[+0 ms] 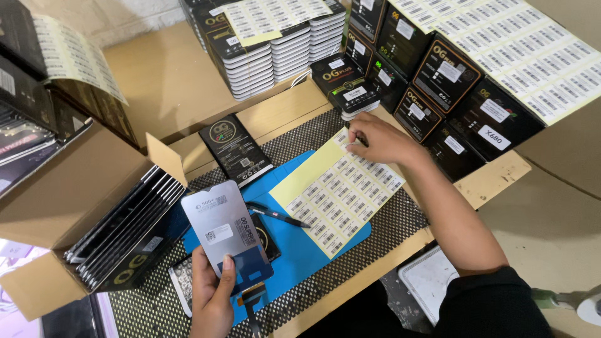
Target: The person repeatedly picks up packaged electronic items, writes on them with a pen, and places them into a cardboard box. The person also removes items from plastic sleeves and applies labels from a sheet to the packages.
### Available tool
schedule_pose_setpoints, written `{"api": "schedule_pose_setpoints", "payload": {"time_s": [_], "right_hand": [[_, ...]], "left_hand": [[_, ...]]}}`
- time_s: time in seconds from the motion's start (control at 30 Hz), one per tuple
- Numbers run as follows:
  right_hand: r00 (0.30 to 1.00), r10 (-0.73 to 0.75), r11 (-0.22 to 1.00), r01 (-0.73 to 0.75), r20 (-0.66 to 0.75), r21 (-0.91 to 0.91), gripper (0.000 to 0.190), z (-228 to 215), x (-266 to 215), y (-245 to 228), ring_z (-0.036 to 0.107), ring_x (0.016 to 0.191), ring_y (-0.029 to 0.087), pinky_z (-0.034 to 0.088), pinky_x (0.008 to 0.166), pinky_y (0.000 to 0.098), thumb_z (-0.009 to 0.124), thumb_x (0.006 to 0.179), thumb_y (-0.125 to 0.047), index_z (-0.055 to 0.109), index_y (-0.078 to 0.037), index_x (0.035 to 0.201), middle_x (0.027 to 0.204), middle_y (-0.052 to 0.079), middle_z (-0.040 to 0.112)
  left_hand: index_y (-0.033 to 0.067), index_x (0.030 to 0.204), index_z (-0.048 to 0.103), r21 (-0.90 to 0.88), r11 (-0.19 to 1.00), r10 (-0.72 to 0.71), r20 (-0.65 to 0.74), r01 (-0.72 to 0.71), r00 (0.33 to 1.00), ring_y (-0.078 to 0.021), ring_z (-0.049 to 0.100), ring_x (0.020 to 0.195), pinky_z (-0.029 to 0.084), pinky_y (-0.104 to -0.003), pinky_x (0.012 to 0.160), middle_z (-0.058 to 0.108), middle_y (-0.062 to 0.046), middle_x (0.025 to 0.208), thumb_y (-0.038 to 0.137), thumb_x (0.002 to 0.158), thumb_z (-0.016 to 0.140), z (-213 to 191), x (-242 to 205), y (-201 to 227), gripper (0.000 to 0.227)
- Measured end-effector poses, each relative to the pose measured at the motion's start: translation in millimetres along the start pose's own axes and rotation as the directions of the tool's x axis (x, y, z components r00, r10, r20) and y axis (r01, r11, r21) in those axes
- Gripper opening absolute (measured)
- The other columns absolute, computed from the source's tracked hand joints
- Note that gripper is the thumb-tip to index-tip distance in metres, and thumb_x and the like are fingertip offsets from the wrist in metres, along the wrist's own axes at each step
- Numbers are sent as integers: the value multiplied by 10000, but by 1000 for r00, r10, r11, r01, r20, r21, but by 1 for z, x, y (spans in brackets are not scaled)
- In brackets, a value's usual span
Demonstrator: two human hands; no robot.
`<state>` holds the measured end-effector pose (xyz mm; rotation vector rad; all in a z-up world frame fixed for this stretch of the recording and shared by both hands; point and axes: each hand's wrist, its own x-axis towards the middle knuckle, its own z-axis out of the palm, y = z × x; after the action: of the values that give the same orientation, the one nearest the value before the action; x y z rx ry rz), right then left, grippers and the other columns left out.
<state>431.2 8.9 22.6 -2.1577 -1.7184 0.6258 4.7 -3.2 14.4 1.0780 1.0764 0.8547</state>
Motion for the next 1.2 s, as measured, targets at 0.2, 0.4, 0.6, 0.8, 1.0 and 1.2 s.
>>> {"api": "schedule_pose_setpoints", "payload": {"time_s": [0.2, 0.4, 0.6, 0.8, 1.0, 1.2], "right_hand": [[961, -181, 983, 182, -211, -12, 121, 2, 7, 13, 607, 827, 131, 478, 791, 306, 832, 864, -202, 722, -191, 815, 912, -25, 651], [977, -98, 983, 125, -190, 134, 30, 14, 11, 30, 659, 817, 56, 478, 781, 234, 813, 928, -150, 796, -126, 924, 881, -20, 783], [926, -264, 894, 341, -271, 292, 46, 2, -2, 22, 655, 1196, 202, 507, 1124, 318, 766, 972, -37, 726, -16, 969, 1204, 131, 699], [970, 59, 837, 79, -234, 541, 110, 11, -48, -91, 657, 859, 107, 549, 783, 234, 753, 981, 40, 735, -64, 1009, 1003, 58, 744], [883, -443, 589, 418, -156, 692, 156, 48, -70, -167, 718, 621, 151, 619, 670, 329, 875, 710, 22, 774, -5, 826, 716, 119, 803], [819, -545, 618, 536, -179, 575, 86, 72, -65, -215, 589, 469, 98, 516, 492, 254, 868, 788, -98, 783, -102, 801, 603, 31, 766]], "left_hand": [[72, 1394, 460, 0, 999, 46, 98, -46, 994, -243, 614, 1146, 490, -390, 905, 620, -126, 1293, 293, 980, 509, -11, 7, -12, 472], [60, 1314, 456, -75, 963, 267, 184, -257, 946, -155, 587, 1060, 472, -304, 892, 591, -91, 1163, 271, 1043, 504, -15, 9, -26, 346], [75, 1382, 398, -84, 961, 276, 304, -264, 912, -210, 606, 1178, 547, -367, 966, 567, -102, 1259, 323, 1055, 475, -11, 2, -3, 418], [121, 1471, 354, 82, 955, 242, 330, -284, 912, -99, 379, 671, 340, -292, 634, 543, -20, 986, 371, 1029, 518, -15, -1, -3, 534], [49, 1272, 419, 3, 919, 373, 314, -394, 873, -133, 565, 901, 563, -332, 774, 507, -45, 951, 104, 1006, 583, -9, -3, -6, 317], [23, 1234, 439, 69, 883, 424, 303, -464, 853, -149, 585, 856, 541, -319, 685, 540, -86, 877, 102, 966, 650, -10, -8, 3, 350]]}}
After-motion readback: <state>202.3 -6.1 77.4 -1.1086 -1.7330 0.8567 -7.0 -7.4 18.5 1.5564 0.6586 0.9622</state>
